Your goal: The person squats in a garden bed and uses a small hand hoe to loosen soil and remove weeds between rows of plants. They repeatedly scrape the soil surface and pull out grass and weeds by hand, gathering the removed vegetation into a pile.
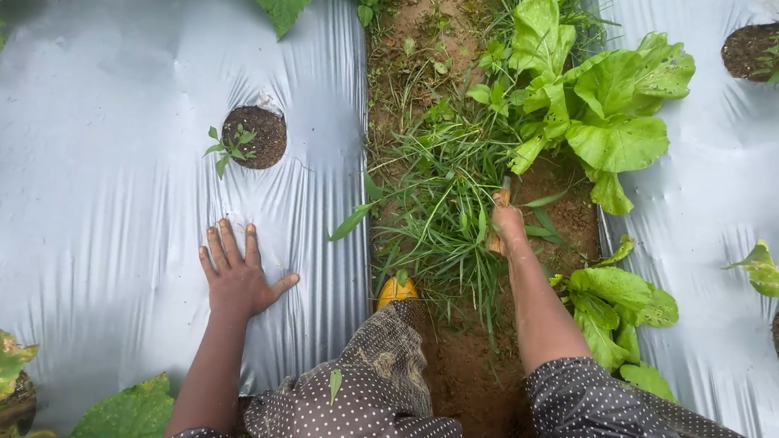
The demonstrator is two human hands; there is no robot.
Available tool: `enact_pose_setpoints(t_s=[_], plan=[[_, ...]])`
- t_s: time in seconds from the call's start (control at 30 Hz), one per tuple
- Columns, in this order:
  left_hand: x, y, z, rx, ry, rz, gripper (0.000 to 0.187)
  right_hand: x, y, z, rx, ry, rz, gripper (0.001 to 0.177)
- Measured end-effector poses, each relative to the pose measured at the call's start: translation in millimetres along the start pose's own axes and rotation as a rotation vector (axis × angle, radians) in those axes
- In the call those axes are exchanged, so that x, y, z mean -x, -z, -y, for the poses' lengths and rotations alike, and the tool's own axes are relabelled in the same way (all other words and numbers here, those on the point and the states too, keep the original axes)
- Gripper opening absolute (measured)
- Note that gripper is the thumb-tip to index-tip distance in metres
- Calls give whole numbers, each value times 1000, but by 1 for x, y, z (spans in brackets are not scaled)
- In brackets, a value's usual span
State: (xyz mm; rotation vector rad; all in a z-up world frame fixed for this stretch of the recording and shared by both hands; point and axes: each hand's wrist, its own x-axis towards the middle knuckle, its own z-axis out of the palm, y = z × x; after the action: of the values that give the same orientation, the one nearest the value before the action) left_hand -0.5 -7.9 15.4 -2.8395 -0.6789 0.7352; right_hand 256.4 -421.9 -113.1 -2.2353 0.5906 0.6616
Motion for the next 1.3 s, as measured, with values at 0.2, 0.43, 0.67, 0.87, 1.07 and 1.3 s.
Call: enact_pose_setpoints(t_s=[0.2, 0.43, 0.67, 0.87, 1.07, 1.3], plan=[[2, -7, -1, 7, -3, -17, 132, -65, -11, -66, -150, 152, -41, 76], [1, -7, -1, 5, -2, -26, 132, -14, 17, 2, -43, 386, -18, 51], [2, -2, -3, -1, -7, -15, 131, -26, 21, -3, -87, 83, 46, 77], [3, 3, -4, -5, -6, 11, 131, -20, 15, 29, -140, 80, 52, 79], [4, 2, -3, 6, -13, -1, 130, 22, 30, -6, -135, 157, 183, 72], [3, -4, -2, 7, -18, -45, 132, -53, -4, -19, -253, 74, 73, 66]])
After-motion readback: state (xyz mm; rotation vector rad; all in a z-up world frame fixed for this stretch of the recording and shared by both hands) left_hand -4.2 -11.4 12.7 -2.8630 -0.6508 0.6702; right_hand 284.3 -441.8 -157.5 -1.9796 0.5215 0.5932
